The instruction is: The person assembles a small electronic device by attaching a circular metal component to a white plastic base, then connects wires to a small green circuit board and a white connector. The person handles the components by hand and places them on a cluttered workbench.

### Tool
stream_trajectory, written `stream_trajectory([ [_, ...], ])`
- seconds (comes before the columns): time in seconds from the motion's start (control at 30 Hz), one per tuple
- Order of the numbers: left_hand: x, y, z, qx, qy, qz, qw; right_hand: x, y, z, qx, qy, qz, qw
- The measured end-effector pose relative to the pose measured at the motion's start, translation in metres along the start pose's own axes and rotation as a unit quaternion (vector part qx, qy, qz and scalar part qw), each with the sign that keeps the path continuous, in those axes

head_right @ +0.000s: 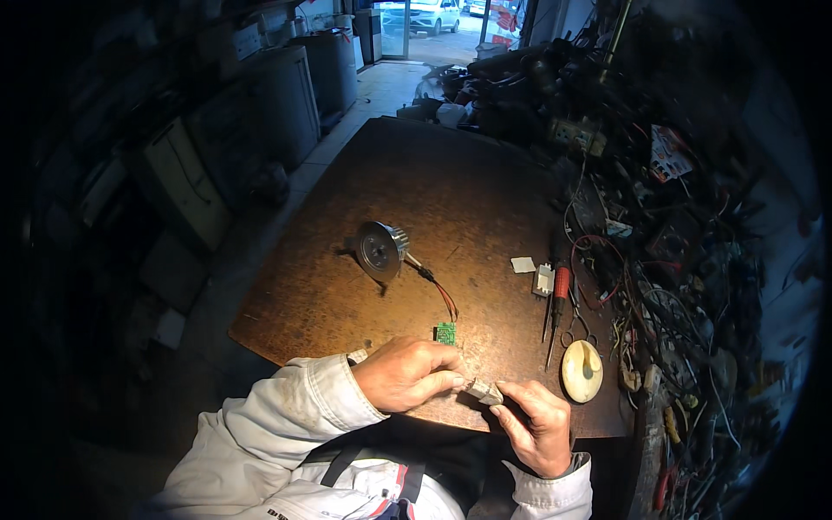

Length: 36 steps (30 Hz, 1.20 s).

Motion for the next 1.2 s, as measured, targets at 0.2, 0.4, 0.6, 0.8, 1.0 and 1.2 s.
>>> stream_trajectory([
  [0.2,0.0004,0.0006,0.0,-0.008,-0.008,-0.007,1.0,-0.0009,0.0003,-0.0015,0.004,0.005,-0.007,1.0],
  [0.4,0.0005,0.0004,0.0035,0.007,-0.003,0.001,1.0,-0.0001,-0.0009,-0.0014,0.008,0.009,-0.002,1.0],
  [0.6,-0.0004,-0.0008,0.0006,0.012,0.004,-0.005,1.0,0.0015,-0.0003,-0.0025,0.011,0.007,-0.003,1.0],
  [0.8,0.003,0.0012,0.0016,0.029,0.006,0.006,1.0,-0.002,-0.0035,-0.0018,0.004,0.0,0.0,1.0],
  [1.0,-0.0003,-0.002,0.0011,0.026,-0.009,0.037,0.999,0.003,0.0031,0.0008,-0.002,0.011,-0.024,1.0],
  [1.2,0.0006,0.0004,0.005,0.005,0.021,0.008,1.0,0.0005,-0.0009,0.0021,0.0,0.022,-0.023,0.999],
])
Point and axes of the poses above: each hand's wrist, its own y-axis towards the middle knuckle, its own x-axis out of the palm, z = x × y, the point moved 3 cm from there along y, towards the middle knuckle, and after that the axes turned 15 degrees about -y, right-handed, at the moved point
